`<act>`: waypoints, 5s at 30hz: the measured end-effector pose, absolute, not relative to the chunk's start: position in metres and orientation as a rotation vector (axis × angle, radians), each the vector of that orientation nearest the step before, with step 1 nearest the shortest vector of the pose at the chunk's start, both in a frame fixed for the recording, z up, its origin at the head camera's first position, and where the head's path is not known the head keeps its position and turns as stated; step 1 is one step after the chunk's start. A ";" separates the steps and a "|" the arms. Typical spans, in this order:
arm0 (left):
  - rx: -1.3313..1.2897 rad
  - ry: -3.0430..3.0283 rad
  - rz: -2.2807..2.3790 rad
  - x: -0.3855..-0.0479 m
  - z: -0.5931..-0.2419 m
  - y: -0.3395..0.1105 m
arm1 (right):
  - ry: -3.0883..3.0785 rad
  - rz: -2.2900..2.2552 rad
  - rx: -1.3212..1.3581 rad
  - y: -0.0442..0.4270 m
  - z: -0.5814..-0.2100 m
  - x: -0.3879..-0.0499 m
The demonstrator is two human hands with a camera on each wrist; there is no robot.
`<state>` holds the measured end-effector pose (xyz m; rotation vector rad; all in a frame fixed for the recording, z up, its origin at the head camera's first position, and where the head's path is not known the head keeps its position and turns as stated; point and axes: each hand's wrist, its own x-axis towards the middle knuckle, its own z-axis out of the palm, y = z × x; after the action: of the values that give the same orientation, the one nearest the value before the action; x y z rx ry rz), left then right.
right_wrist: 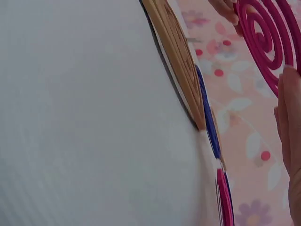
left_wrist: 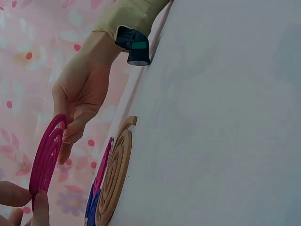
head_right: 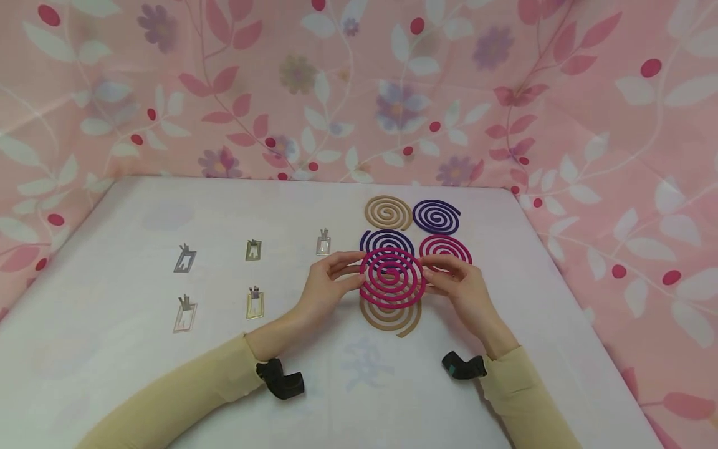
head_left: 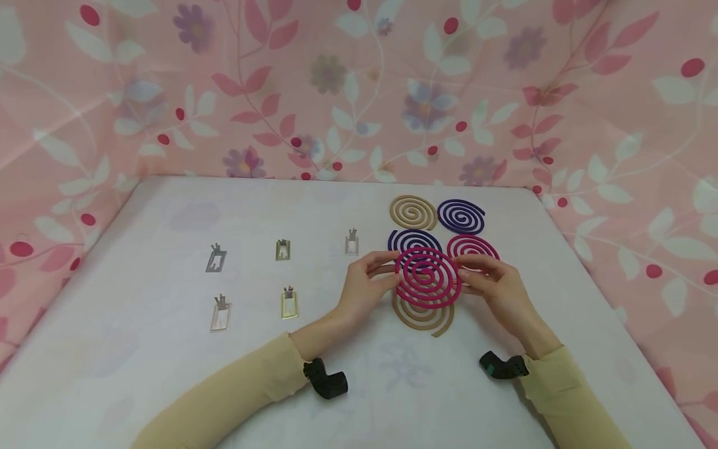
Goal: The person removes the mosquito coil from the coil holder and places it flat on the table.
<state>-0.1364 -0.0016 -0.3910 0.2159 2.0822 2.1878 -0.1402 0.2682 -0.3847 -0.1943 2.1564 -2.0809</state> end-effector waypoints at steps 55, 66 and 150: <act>0.384 1.952 2.178 -0.137 -0.415 0.075 | 2.098 -2.139 -0.038 0.358 -0.402 -0.148; 0.495 1.816 2.161 -0.135 -0.419 0.077 | 2.172 -1.989 -0.015 0.368 -0.402 -0.148; 0.619 1.451 2.017 -0.120 -0.422 0.080 | 2.453 -1.503 0.133 0.381 -0.408 -0.145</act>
<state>-0.1202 0.0796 -0.4218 0.6193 1.4510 2.0174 -0.1453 0.3811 -0.4075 0.1327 2.4532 -1.5027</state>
